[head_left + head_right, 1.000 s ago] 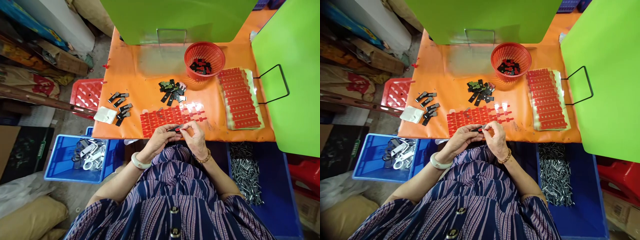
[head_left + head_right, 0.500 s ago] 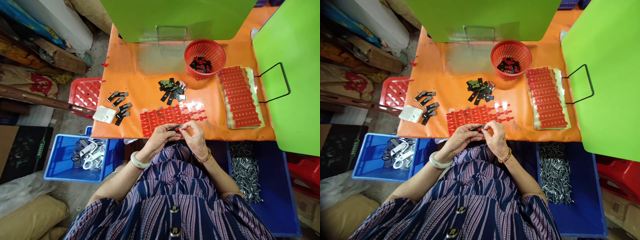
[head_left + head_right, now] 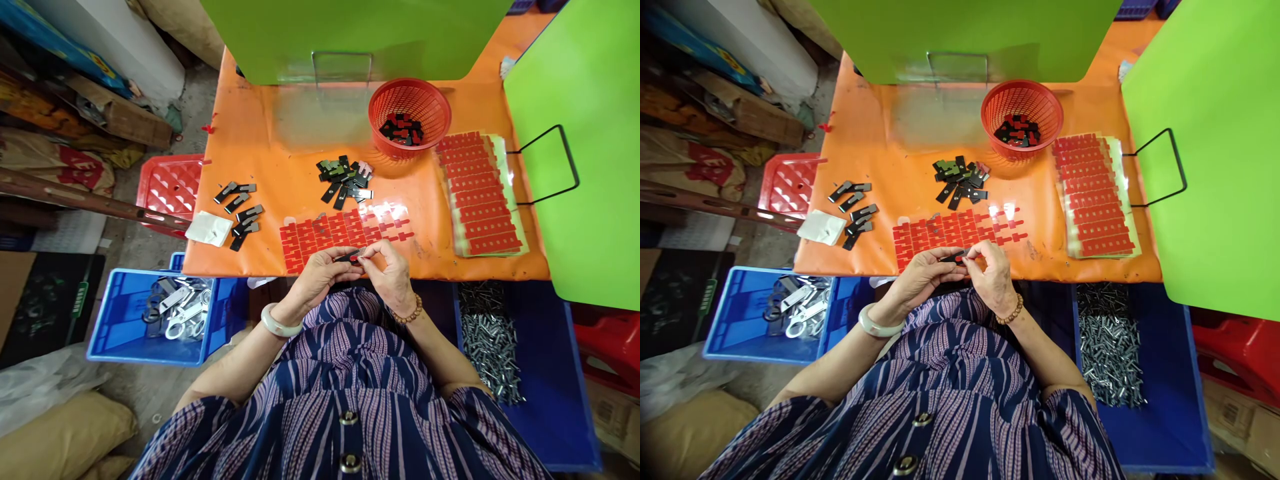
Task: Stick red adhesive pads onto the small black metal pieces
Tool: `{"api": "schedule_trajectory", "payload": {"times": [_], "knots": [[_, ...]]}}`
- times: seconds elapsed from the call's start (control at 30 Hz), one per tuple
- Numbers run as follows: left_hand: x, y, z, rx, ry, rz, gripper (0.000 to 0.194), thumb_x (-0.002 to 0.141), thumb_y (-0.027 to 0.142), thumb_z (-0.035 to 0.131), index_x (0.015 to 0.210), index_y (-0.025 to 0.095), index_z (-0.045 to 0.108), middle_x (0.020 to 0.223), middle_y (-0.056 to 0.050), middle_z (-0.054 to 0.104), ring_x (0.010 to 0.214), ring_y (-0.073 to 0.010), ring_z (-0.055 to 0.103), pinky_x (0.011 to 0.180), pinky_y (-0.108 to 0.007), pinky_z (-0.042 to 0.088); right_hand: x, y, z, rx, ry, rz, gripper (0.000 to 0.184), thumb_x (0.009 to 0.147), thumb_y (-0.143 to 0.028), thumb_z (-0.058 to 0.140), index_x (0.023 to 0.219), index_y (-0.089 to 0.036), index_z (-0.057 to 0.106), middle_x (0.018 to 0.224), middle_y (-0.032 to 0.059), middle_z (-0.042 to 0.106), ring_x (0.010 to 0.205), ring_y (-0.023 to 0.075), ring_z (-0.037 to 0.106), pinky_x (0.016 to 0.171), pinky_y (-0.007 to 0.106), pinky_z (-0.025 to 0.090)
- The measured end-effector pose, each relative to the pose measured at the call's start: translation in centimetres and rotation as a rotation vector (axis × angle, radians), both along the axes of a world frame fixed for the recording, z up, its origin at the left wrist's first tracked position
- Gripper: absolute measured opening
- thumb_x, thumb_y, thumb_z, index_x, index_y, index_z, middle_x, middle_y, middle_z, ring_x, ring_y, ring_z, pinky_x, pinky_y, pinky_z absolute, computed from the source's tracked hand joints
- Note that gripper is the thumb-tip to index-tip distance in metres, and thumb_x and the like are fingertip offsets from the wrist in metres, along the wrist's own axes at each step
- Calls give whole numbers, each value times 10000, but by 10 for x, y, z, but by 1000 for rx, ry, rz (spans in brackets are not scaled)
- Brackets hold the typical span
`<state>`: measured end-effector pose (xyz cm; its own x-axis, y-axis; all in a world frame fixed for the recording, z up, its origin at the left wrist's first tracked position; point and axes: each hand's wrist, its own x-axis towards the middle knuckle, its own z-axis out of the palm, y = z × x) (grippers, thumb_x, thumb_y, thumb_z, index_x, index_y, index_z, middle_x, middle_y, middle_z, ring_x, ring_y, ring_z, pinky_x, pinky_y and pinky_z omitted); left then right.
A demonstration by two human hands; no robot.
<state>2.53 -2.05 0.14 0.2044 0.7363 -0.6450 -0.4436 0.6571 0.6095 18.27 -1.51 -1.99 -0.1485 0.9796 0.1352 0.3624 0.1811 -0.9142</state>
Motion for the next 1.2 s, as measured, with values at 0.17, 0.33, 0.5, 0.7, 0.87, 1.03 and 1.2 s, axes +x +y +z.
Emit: {"api": "schedule_trajectory", "payload": {"times": [0.17,0.33,0.5,0.7,0.87,1.03,1.2], "knots": [[0,0,0,12,1,10,236,773,59,669,1008,76,653,781,-91,747,701,-166,741,683,-217,602,-1,1,1,8,2,6,99,858,-198,581,781,-227,528,792,16,634,775,175,601,766,356,505],[3,-1,-6,75,87,30,203,766,136,724,956,86,672,784,-78,747,670,-160,731,680,-251,606,-3,1,0,20,-12,10,100,856,-190,568,774,-231,529,782,17,630,775,178,597,771,357,499],[5,-3,-12,204,281,59,208,769,193,718,959,118,680,750,-32,741,638,-140,710,693,-271,604,-8,-2,-3,39,-45,-14,95,851,-168,563,782,-232,545,803,24,634,803,186,593,778,357,483],[5,-2,-15,319,509,76,184,777,162,679,961,150,682,910,-36,754,649,-134,705,689,-266,600,-16,-7,-3,70,-42,-63,95,864,-197,589,781,-243,590,893,47,624,929,216,573,872,402,474],[3,-3,-20,270,409,70,191,769,175,698,955,135,674,790,-31,741,653,-152,715,685,-285,604,-14,-4,-5,18,-32,-72,82,865,-225,578,784,-233,585,863,37,605,875,198,587,829,363,487],[-1,-2,-20,184,257,52,202,757,175,717,944,116,669,687,-29,725,625,-160,717,684,-290,605,-11,1,-5,-45,-3,-20,90,881,-225,541,791,-231,550,791,14,624,763,168,590,743,313,481],[-3,-1,-19,98,171,61,193,758,130,719,939,100,658,686,-54,734,642,-166,727,664,-258,601,-9,5,-8,-46,-36,14,79,884,-214,524,813,-226,558,797,17,634,744,165,591,726,310,479]]}}
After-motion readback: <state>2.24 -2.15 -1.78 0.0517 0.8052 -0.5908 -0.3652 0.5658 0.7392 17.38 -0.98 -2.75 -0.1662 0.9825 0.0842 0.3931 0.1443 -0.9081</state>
